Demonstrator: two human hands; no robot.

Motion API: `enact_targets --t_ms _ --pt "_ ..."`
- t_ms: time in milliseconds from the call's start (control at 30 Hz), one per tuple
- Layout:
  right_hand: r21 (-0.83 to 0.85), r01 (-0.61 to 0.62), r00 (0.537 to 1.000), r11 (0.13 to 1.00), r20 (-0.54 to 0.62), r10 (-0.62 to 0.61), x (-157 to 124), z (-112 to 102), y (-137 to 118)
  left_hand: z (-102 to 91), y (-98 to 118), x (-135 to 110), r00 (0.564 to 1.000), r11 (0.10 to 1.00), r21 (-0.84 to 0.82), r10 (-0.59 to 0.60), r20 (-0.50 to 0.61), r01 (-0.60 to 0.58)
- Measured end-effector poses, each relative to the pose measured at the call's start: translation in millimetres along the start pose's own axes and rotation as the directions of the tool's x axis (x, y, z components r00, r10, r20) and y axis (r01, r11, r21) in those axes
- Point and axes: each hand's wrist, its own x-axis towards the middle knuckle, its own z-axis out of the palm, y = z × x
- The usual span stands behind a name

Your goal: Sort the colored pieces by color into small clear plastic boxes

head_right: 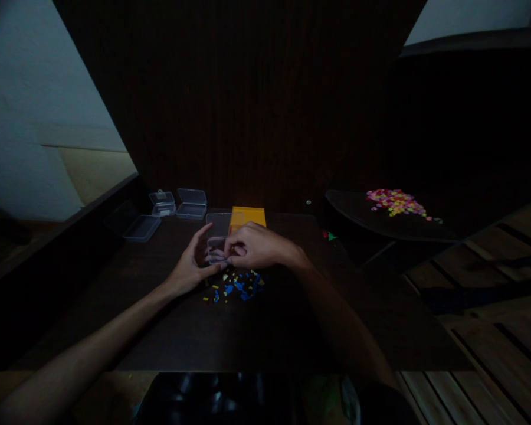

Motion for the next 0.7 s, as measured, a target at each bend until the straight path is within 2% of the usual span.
enact_targets --t_ms 133,267,700 --pt "-0.021 -0.058 0.984 0.998 0.170 0.060 -7.2 3.0 0.6 -2.6 -2.9 2.3 0.998 1.000 0.026 0.000 -0.056 0.001" --pt "-0.120 -0.099 0.964 0.988 0.234 0.125 -10.1 19.6 6.4 -4.9 -4.2 4.2 0.998 0.999 0.051 0.000 -0.068 0.003" --pt "-0.257 -0.209 0.968 0.944 0.081 0.236 -19.2 71.2 26.0 -6.3 -5.2 5.2 0.997 0.996 0.082 0.042 -0.068 -0.036"
